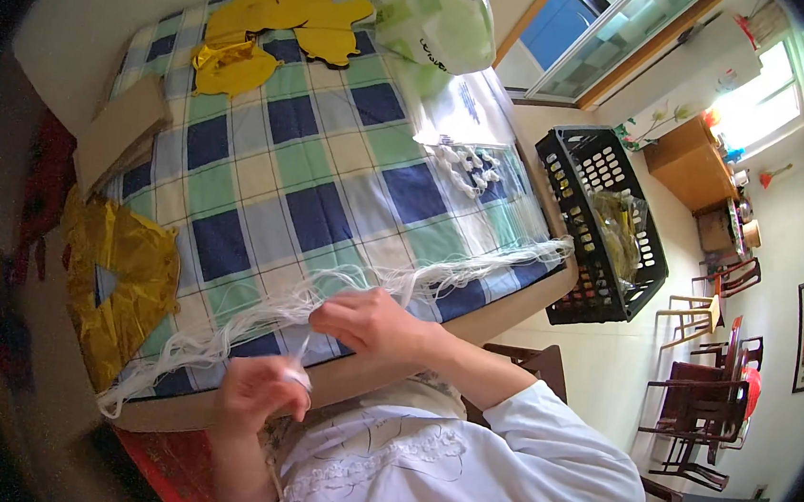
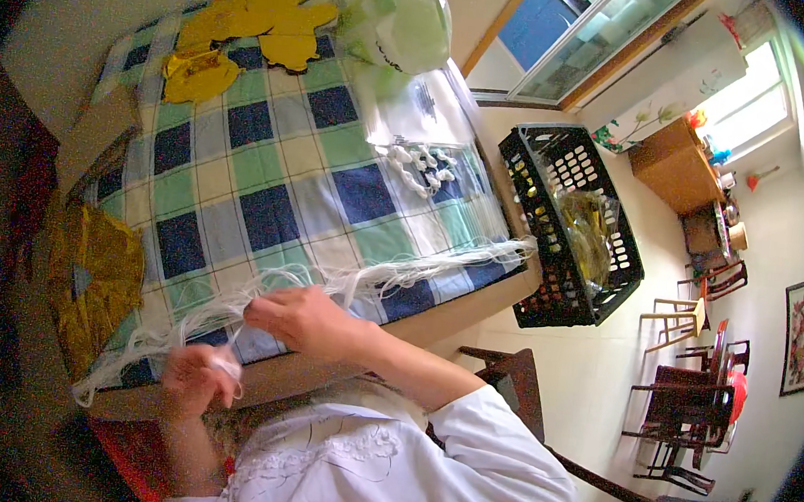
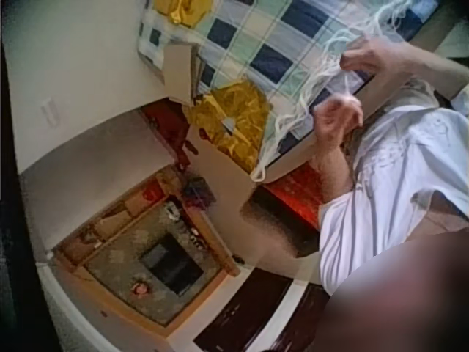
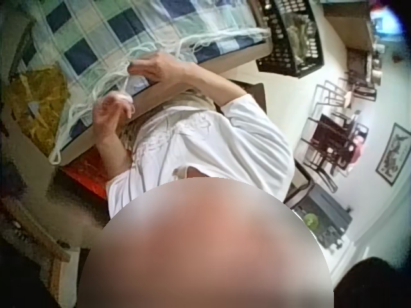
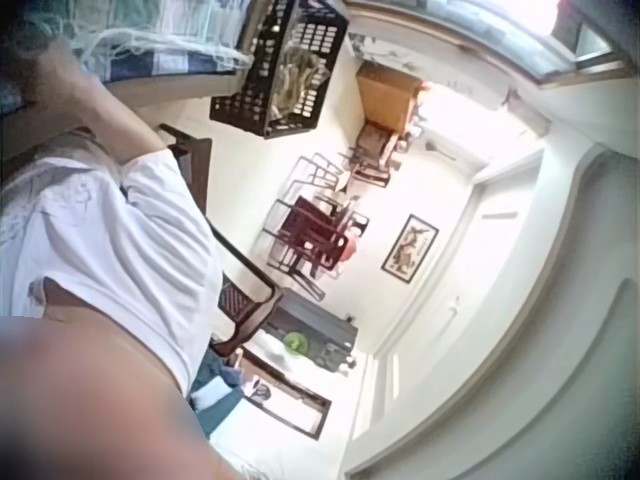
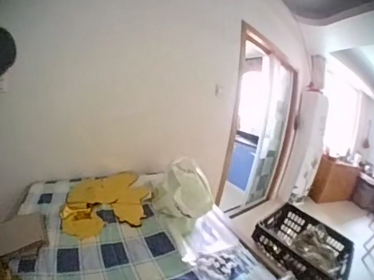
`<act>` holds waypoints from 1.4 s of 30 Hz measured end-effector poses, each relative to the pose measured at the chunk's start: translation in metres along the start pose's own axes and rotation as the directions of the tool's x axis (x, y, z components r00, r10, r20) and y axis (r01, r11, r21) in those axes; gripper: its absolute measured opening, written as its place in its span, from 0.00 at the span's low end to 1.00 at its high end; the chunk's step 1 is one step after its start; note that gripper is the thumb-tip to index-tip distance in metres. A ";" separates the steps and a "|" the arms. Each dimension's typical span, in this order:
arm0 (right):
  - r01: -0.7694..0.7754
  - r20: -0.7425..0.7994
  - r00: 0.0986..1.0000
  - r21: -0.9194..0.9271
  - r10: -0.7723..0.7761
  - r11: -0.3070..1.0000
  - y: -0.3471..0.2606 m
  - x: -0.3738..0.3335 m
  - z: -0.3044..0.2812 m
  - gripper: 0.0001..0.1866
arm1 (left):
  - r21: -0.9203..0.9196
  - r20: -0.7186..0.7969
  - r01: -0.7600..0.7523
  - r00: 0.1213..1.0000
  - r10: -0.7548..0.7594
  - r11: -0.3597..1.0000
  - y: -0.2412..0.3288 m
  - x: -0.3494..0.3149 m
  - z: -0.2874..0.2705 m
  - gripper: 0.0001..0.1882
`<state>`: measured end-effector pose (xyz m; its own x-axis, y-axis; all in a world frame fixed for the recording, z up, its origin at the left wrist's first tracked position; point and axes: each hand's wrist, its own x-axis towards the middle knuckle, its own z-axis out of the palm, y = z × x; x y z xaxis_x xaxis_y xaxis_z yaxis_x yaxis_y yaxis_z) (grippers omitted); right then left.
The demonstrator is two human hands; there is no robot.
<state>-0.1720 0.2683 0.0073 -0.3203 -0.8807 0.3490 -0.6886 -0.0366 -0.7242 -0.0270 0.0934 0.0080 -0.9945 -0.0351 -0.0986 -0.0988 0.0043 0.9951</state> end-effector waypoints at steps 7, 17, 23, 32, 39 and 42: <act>-0.024 -0.067 0.997 0.025 0.025 0.999 -0.005 0.003 -0.002 0.05 | 0.358 0.122 0.118 0.978 -0.172 0.926 0.021 0.003 0.007 0.16; -0.256 -0.160 0.949 0.106 0.271 0.961 -0.018 0.002 0.006 0.09 | 0.422 -0.303 -0.055 0.932 0.198 0.905 0.006 0.017 0.030 0.06; -0.150 0.018 0.988 0.256 0.151 0.955 -0.015 0.002 -0.004 0.12 | 0.178 -0.203 -0.005 0.978 0.042 0.984 0.006 0.014 0.026 0.07; -0.094 0.155 0.984 0.037 0.087 0.995 -0.011 -0.004 -0.011 0.07 | -0.019 -0.121 0.012 0.993 -0.015 1.000 -0.014 0.010 0.020 0.12; 0.125 0.146 0.981 0.009 -0.125 0.992 -0.017 -0.011 -0.018 0.06 | -0.803 0.076 0.291 0.916 -0.395 0.521 -0.020 0.024 0.010 0.13; -0.128 0.119 0.987 0.137 0.112 0.982 -0.018 -0.012 -0.022 0.06 | -0.516 -0.045 0.149 0.979 -0.201 0.844 -0.023 0.013 0.016 0.08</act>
<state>-0.1695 0.2896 0.0293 -0.3155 -0.9291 0.1929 -0.5466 0.0117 -0.8373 -0.0386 0.1090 -0.0161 -0.9519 -0.0802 -0.2957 -0.2139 -0.5170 0.8288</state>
